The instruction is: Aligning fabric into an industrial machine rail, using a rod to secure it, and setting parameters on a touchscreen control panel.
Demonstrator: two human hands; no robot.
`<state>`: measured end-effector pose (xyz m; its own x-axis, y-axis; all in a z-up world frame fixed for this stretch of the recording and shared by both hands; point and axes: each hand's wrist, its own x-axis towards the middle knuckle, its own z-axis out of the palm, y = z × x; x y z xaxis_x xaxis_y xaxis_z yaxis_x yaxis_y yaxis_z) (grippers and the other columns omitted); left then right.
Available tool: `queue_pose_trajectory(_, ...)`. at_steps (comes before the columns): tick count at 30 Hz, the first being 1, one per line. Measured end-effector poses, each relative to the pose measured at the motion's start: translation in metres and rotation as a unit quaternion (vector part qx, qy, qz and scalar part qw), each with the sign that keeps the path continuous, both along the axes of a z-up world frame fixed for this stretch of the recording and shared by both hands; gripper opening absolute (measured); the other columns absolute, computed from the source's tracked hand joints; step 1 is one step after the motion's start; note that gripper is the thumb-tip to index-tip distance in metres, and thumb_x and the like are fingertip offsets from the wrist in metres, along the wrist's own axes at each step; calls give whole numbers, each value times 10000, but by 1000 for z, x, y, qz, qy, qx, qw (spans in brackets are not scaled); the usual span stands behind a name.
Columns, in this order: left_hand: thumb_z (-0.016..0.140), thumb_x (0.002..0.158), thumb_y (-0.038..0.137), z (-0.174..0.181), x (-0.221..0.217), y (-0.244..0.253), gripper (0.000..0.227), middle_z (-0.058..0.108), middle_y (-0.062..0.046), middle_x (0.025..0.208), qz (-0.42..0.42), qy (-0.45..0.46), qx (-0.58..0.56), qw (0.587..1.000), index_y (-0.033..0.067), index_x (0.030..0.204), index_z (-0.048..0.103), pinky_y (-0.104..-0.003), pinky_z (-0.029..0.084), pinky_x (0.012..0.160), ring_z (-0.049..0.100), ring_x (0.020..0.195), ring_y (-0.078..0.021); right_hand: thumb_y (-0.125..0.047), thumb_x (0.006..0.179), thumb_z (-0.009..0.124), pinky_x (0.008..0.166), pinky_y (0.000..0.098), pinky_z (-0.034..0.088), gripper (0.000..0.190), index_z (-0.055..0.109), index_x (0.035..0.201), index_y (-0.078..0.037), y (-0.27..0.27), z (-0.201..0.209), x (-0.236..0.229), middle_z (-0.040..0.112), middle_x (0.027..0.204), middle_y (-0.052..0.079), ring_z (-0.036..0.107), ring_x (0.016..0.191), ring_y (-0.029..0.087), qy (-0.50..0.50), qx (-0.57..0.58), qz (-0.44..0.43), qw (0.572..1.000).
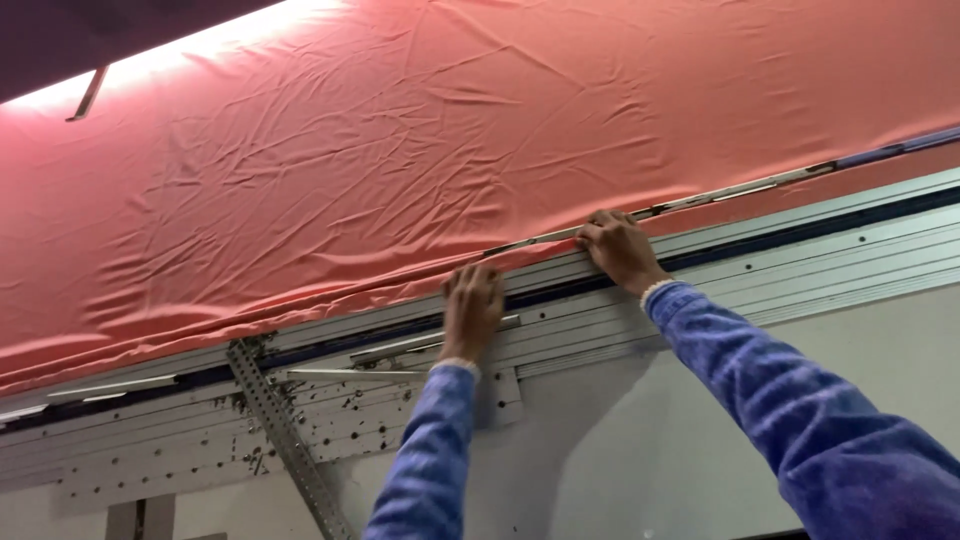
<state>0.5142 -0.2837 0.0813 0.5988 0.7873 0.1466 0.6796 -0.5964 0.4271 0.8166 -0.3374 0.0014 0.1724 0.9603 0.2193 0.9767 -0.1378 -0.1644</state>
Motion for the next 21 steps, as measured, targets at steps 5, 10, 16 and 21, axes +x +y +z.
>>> queue_pose_trajectory(5,661,979,376,-38,111,15,364,575,-2,1183,6,-5,56,998,234,1304,575,-371,426,983,572,1129,-203,-431,1067,507,994,424,521,280,705,1049,-234,4,26,0,647,1112,-5,675,1119,253,-23,2,17,1000)
queue_pose_trajectory(10,637,1011,293,-78,148,26,89,634,36,1084,44,-24,44,998,243,1082,660,-351,471,971,627,1092,-183,-399,1065,449,977,412,511,295,669,1036,-205,7,29,2,624,1077,11,659,1102,251,-28,-6,12,1000)
queue_pose_trajectory(16,621,942,108,-91,157,14,185,516,45,1068,109,15,48,993,240,1023,520,-342,405,984,520,1090,-169,-411,984,568,968,450,483,256,635,1003,-165,5,36,-1,574,1111,34,613,1147,277,-5,-20,26,999)
queue_pose_trajectory(21,602,1013,232,-87,156,4,83,501,-10,1070,96,41,101,989,182,1051,548,-365,410,977,494,1070,-204,-279,1036,488,893,415,430,163,606,991,-176,-3,12,-3,574,1022,30,588,1062,265,-54,52,47,996)
